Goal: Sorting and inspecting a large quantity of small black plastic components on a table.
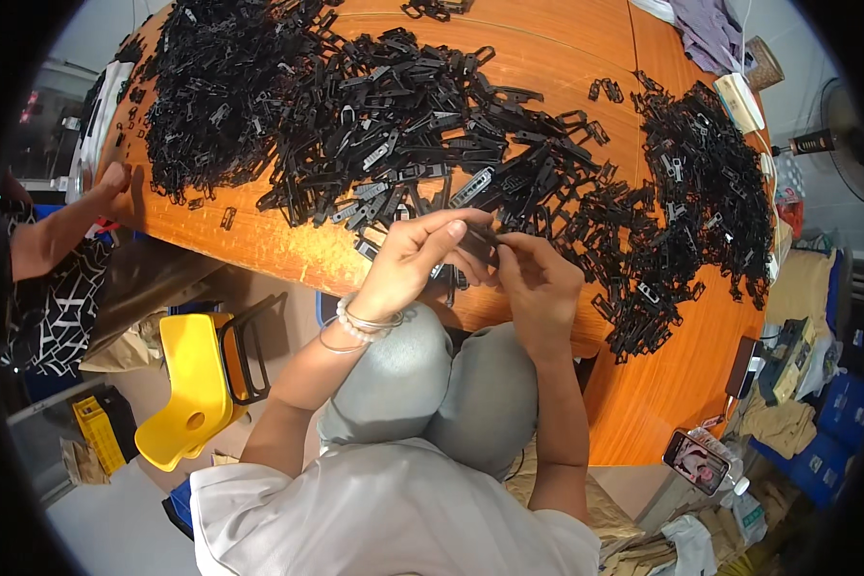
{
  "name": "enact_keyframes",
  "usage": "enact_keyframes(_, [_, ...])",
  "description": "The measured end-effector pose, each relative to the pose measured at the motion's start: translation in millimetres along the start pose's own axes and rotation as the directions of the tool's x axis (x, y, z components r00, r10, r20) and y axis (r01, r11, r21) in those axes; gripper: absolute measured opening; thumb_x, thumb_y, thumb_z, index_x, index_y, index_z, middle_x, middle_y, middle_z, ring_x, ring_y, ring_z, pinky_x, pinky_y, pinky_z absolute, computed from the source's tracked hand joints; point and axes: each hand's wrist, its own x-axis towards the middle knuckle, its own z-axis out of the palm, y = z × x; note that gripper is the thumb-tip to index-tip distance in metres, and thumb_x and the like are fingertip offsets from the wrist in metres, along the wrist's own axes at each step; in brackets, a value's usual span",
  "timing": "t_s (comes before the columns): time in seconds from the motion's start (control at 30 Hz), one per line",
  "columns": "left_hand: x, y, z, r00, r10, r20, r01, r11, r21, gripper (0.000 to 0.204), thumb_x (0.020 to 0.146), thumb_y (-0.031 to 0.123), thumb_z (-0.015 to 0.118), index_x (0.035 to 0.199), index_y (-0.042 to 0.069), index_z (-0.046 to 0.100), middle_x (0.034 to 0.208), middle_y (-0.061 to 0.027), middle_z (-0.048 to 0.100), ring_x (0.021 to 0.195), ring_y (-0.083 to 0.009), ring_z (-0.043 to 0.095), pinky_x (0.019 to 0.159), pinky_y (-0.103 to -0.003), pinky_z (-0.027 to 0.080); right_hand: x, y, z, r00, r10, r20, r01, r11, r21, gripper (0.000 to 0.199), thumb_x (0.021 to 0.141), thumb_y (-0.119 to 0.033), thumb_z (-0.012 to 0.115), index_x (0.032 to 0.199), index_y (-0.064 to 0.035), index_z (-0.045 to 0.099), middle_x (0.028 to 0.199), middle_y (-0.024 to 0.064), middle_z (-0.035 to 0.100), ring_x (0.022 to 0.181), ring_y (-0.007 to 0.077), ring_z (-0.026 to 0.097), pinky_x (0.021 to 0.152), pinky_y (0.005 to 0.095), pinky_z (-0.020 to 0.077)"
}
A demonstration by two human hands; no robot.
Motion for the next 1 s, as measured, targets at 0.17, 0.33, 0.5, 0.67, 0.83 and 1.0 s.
enact_keyframes(0.17, [-1, -8, 1, 0.999, -0.031, -0.037, 0.036, 0.989, 0.141, 0.022, 0.092, 0.004, 0.043, 0.104, -0.007, 0.057, 0.073, -0.0095, 0.062, 0.06, -0.0117, 0.061, 0.055, -0.022, 0.049, -2, 5, -2, 1.0, 0.006, 0.005, -0.006, 0.999, -0.041, 0.008, 0.081, 0.004, 0.058, 0.089, 0.005, 0.061, 0.073, 0.0044, 0.062, 0.06, 0.0055, 0.056, 0.054, 0.019, 0.0455])
enact_keyframes(0.33, [-4, -10, 2, 0.991, -0.05, -0.125, 0.077, 0.971, 0.225, 0.018, 0.089, 0.002, 0.049, 0.102, -0.007, 0.057, 0.07, -0.0087, 0.062, 0.056, -0.0113, 0.06, 0.05, -0.021, 0.048, -1, 6, 0, 0.989, -0.12, 0.091, 0.133, 0.98, -0.146, 0.007, 0.08, 0.004, 0.059, 0.086, 0.0061, 0.061, 0.073, 0.0061, 0.062, 0.06, 0.0062, 0.056, 0.053, 0.0199, 0.0431])
enact_keyframes(0.5, [-2, -6, -2, 0.999, -0.031, 0.03, 0.033, 0.997, -0.065, 0.026, 0.083, 0.004, 0.06, 0.107, -0.007, 0.055, 0.073, -0.0083, 0.064, 0.062, -0.0105, 0.062, 0.047, -0.019, 0.046, -3, 1, -3, 0.994, -0.044, 0.099, 0.06, 0.985, -0.16, 0.009, 0.084, 0.002, 0.056, 0.088, 0.0071, 0.062, 0.07, 0.0019, 0.059, 0.062, 0.0042, 0.052, 0.054, 0.0186, 0.0427])
enact_keyframes(0.67, [0, -14, -3, 0.998, 0.063, -0.012, -0.058, 0.973, 0.221, 0.032, 0.082, 0.008, 0.063, 0.112, -0.001, 0.054, 0.069, -0.0047, 0.061, 0.058, -0.0073, 0.058, 0.042, -0.017, 0.041, -5, 3, 2, 0.987, -0.146, 0.062, 0.158, 0.938, -0.307, 0.011, 0.084, 0.001, 0.055, 0.089, 0.0077, 0.062, 0.069, 0.0035, 0.059, 0.061, 0.005, 0.053, 0.053, 0.0194, 0.0427])
enact_keyframes(0.83, [-2, -5, -2, 0.985, -0.106, -0.134, 0.111, 0.993, 0.028, 0.022, 0.084, 0.013, 0.062, 0.102, 0.001, 0.057, 0.062, -0.0009, 0.058, 0.046, -0.0063, 0.054, 0.037, -0.017, 0.039, 5, 5, -4, 0.988, -0.152, -0.022, 0.142, 0.959, -0.245, 0.009, 0.081, 0.002, 0.057, 0.087, 0.0066, 0.062, 0.072, 0.0108, 0.062, 0.058, 0.0173, 0.059, 0.051, 0.0272, 0.0446])
enact_keyframes(1.0, [-22, 10, -45, 0.938, -0.305, -0.162, 0.301, 0.952, -0.048, 0.026, 0.083, 0.021, 0.062, 0.1, 0.0, 0.06, 0.061, -0.0006, 0.057, 0.042, -0.0067, 0.051, 0.038, -0.018, 0.037, 30, 10, -27, 0.937, 0.004, 0.35, 0.296, 0.525, -0.798, 0.007, 0.074, -0.001, 0.057, 0.074, 0.0039, 0.062, 0.073, 0.0198, 0.061, 0.061, 0.0338, 0.059, 0.057, 0.0378, 0.0456])
